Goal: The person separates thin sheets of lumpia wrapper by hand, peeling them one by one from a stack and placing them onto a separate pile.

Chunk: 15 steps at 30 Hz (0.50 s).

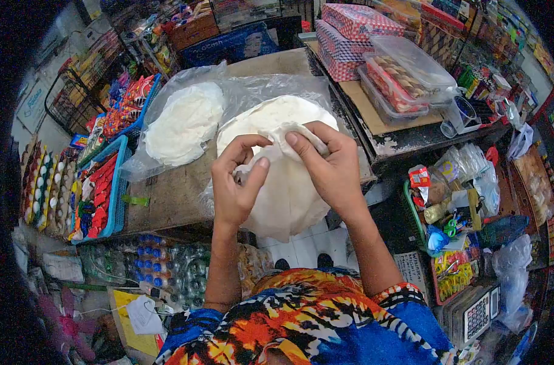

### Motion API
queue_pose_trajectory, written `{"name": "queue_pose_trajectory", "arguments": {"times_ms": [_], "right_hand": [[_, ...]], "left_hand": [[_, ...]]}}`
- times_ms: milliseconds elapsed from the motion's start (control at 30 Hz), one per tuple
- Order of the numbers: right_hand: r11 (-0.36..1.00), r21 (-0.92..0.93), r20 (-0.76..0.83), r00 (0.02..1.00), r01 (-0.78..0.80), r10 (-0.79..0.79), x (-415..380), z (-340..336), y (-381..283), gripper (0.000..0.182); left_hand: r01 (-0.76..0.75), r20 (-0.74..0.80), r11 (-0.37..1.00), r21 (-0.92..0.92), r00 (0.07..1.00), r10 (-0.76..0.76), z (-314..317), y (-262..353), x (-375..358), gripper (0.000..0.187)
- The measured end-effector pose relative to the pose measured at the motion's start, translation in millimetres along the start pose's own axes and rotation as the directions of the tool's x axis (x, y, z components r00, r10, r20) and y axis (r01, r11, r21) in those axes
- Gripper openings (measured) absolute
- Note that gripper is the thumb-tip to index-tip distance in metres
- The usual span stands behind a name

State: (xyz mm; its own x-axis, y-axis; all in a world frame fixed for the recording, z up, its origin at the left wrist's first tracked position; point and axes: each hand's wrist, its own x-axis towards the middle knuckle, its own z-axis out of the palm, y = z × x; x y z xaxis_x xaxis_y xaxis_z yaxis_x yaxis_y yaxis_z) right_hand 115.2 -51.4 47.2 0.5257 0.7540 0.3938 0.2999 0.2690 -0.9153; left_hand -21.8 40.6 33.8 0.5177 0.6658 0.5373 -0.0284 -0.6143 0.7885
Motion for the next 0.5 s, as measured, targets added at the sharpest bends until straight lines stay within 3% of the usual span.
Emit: {"name": "queue_pose_trajectory", "arguments": {"times_ms": [67,100,167,300,367,433,500], "right_hand": [[0.999,0.043,-0.043,0.999,-0.009,0.010,-1.5,1.1,-0.7,0.019],[0.999,0.042,-0.041,0.999,-0.010,0.011,-1.8,1.5,-1.0,0.019],[0.999,-0.004,-0.010,0.999,0.051,-0.051,-2.3,2.7,-1.7,0.019],[0.992,-0.052,-0.099,0.988,0.112,-0.117,-5.6,4.1,-1.1,0.020],[0.996,0.028,-0.270,0.960,0.082,-0.071,-3.2,-3.4,0.2,0.019],[0.932,0.354,-0.300,0.953,0.081,0.031,2.8,-14.2,13.2,0.020],[0.874,0.473,-0.394,0.914,0.111,0.098,7.8,-24.5,20.4,0.021]], "left_hand": [[0.015,-0.010,0.982,-0.190,1.000,-0.017,1.2,-8.0,-2.4,0.027],[0.016,-0.011,0.982,-0.191,1.000,-0.018,2.2,-6.1,-2.8,0.027],[0.158,0.006,0.986,-0.058,0.987,-0.158,5.6,-0.3,-3.6,0.017],[0.132,-0.154,0.972,-0.194,0.975,-0.163,6.5,-3.8,-4.5,0.016],[0.083,-0.327,0.979,-0.187,0.935,-0.141,-5.5,-2.8,-2.5,0.013],[0.115,-0.367,0.988,-0.104,0.919,-0.146,-17.1,-7.6,-4.1,0.015],[0.059,-0.496,0.993,-0.099,0.862,-0.101,-24.5,-18.7,-5.5,0.014]]}}
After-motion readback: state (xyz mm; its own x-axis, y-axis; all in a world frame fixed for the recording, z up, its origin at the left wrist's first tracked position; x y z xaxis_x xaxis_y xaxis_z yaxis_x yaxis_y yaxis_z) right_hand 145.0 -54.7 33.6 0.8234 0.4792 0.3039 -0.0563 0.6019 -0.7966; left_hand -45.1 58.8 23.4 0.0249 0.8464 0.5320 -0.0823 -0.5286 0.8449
